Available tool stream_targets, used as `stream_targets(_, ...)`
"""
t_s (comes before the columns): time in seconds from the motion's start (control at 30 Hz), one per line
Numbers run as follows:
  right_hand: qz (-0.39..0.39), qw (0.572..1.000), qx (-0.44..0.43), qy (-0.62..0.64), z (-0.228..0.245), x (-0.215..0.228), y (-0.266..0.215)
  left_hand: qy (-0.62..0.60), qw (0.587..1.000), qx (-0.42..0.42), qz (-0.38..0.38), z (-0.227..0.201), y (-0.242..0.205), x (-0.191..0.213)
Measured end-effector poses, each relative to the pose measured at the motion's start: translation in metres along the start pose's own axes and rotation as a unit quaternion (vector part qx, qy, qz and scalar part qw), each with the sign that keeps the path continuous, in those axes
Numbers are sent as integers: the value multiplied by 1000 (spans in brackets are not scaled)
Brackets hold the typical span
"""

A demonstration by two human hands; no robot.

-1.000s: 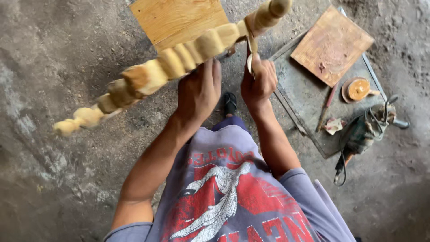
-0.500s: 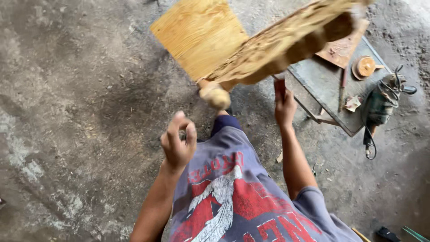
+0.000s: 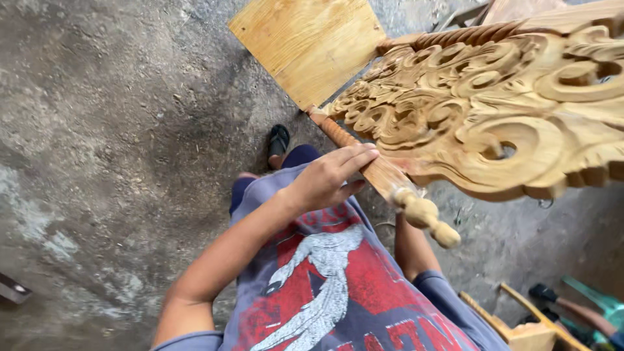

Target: The person sands the intricate carvings and flat surfaces of a wooden chair backrest using a piece of sandpaper.

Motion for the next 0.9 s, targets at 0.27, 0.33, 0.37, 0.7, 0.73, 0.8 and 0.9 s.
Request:
stream_targets(0.27, -137, 988, -69, -15, -10, 31, -10, -98, 984, -28, 146, 64, 27, 2)
stream_targets(0.33, -164, 981, -103, -26, -19, 27, -30, -140, 970, -46, 195, 80, 31, 0)
stream_targets(0.37, -175, 977, -120, -26, -21, 23, -37, -158, 963, -44, 212, 89, 35, -2)
stream_targets(0.7, -203, 922, -284, 167, 27, -169, -155, -204, 875, -87, 430, 109, 60, -28)
stream_targets(0.73, -204, 916, -274, 209, 40, -187, -161, -209, 856, -83, 466, 109, 54, -34)
stream_targets(0.8, -216, 905, -260, 259, 62, -210, -167, -219, 847, -94, 476, 106, 49, -43)
stream_targets(0.9, -225, 869, -279, 342, 92, -240, -174, -237, 860, -108, 438, 121, 46, -43)
Point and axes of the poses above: each hand's wrist, its own y-axis towards the middle knuckle, its own x-axis out of the back of the hand, z = x × y, the point moved 7 cm from there along y, towards the middle knuckle, and after that the axes turned 2 degrees about -y, right-handed, at the moved point
